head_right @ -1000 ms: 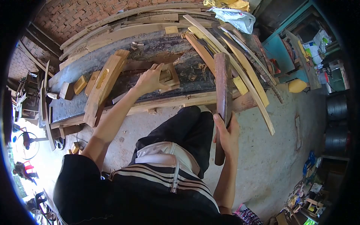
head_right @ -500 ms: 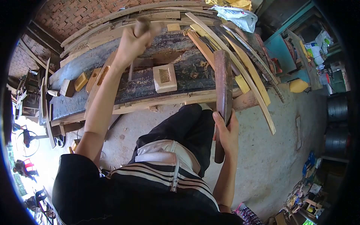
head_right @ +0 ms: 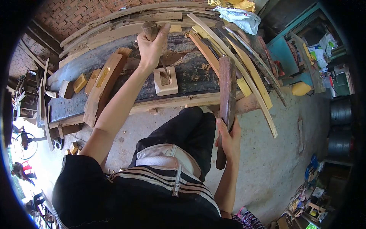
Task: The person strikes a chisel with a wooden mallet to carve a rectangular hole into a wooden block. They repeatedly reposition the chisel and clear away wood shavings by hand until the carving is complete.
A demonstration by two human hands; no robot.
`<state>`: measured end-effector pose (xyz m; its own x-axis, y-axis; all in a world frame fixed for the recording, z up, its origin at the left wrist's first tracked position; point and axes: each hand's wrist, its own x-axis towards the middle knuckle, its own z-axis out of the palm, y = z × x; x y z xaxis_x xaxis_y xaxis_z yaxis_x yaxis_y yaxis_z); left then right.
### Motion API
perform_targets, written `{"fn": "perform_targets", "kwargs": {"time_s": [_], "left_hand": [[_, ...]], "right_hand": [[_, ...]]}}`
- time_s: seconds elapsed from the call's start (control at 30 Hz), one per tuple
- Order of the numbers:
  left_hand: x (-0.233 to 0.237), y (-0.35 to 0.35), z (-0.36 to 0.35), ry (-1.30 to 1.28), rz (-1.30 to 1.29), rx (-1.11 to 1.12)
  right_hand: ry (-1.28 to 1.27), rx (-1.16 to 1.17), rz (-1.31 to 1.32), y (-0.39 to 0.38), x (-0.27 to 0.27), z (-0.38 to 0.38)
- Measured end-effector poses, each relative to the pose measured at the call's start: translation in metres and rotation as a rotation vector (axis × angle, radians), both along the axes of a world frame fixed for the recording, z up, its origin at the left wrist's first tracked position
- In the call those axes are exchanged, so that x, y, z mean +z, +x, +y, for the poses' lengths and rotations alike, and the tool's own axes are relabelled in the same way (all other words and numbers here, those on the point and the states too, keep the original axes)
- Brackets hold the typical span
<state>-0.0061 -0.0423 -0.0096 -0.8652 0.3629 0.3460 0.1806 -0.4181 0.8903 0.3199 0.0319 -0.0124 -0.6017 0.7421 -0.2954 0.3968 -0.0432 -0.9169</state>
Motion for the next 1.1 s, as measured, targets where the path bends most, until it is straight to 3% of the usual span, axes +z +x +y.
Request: {"fn": "perform_targets", "kwargs": {"time_s": [0.5, 0.57, 0.77, 0.83, 0.93, 0.97, 1.1], "left_hand": [[-0.002, 0.007, 0.011, 0.012, 0.109, 0.006], [-0.001, 0.012, 0.013, -0.12, 0.192, 0.04], [-0.002, 0.034, 0.027, -0.156, 0.387, 0.094], [-0.003, 0.043, 0.033, -0.153, 0.375, 0.016], [-0.003, 0.055, 0.035, -0.155, 0.482, 0.054], [-0.004, 0.056, 0.033, -0.23, 0.468, 0.034], [-0.011, 0.052, 0.035, -0.127, 0.493, 0.024]], "right_hand": [[-0.018, 0.045, -0.023, -0.012, -0.003, 0.0], [-0.027, 0.056, -0.01, -0.017, 0.001, 0.001], [0.156, -0.014, 0.23, -0.057, 0.073, -0.004], [0.348, 0.084, 0.514, -0.068, 0.094, -0.005], [0.486, 0.083, 0.511, -0.083, 0.095, -0.01], [0.572, 0.212, 0.32, -0.081, 0.09, -0.003], [0.488, 0.33, 0.123, -0.082, 0.099, -0.001]]}}
